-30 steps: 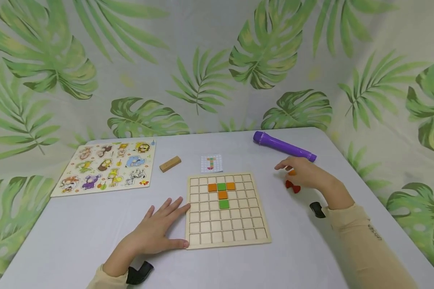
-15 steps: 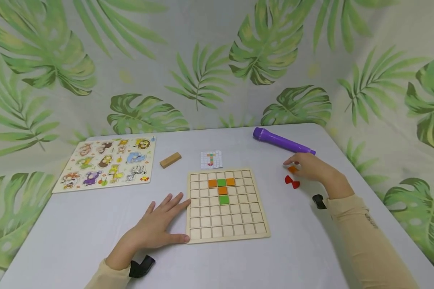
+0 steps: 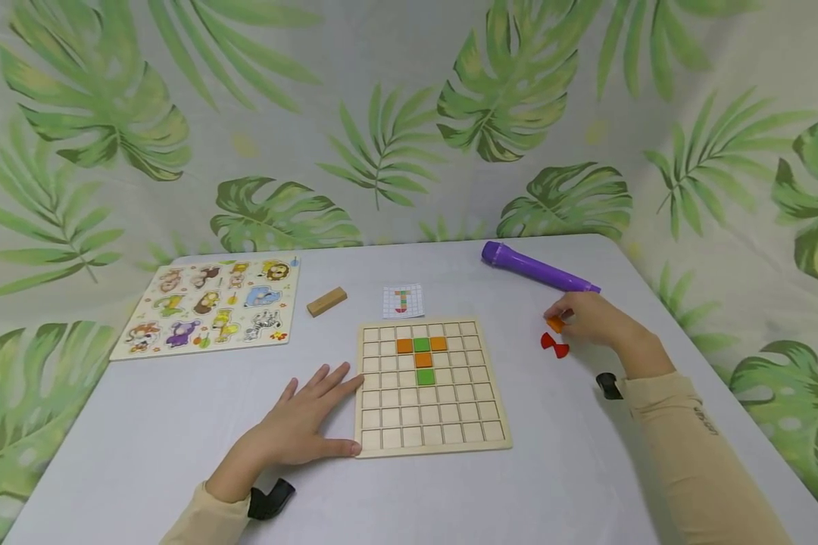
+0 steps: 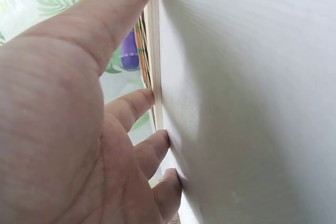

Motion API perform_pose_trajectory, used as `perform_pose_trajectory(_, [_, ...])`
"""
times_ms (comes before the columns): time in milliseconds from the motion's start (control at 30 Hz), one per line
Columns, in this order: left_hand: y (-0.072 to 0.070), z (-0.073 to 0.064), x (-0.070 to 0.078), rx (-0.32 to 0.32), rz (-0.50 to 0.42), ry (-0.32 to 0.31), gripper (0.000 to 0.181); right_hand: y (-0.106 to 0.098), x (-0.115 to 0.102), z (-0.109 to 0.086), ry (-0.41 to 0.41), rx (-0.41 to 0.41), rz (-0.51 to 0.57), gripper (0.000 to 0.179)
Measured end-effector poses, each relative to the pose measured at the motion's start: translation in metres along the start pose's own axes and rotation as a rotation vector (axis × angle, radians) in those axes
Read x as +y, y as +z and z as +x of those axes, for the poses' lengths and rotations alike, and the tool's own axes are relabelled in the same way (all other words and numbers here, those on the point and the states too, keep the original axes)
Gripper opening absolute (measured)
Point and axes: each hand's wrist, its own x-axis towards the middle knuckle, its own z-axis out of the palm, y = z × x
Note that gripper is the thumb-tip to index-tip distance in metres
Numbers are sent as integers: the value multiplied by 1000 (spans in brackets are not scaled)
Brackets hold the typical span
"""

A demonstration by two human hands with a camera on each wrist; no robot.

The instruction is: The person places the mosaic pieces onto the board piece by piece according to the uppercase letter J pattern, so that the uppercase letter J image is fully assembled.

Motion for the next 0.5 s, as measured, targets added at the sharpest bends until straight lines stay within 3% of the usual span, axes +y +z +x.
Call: perform_pose_trajectory(500, [1, 0, 2, -3, 22, -21, 99, 6, 12, -3, -46, 25, 32, 26])
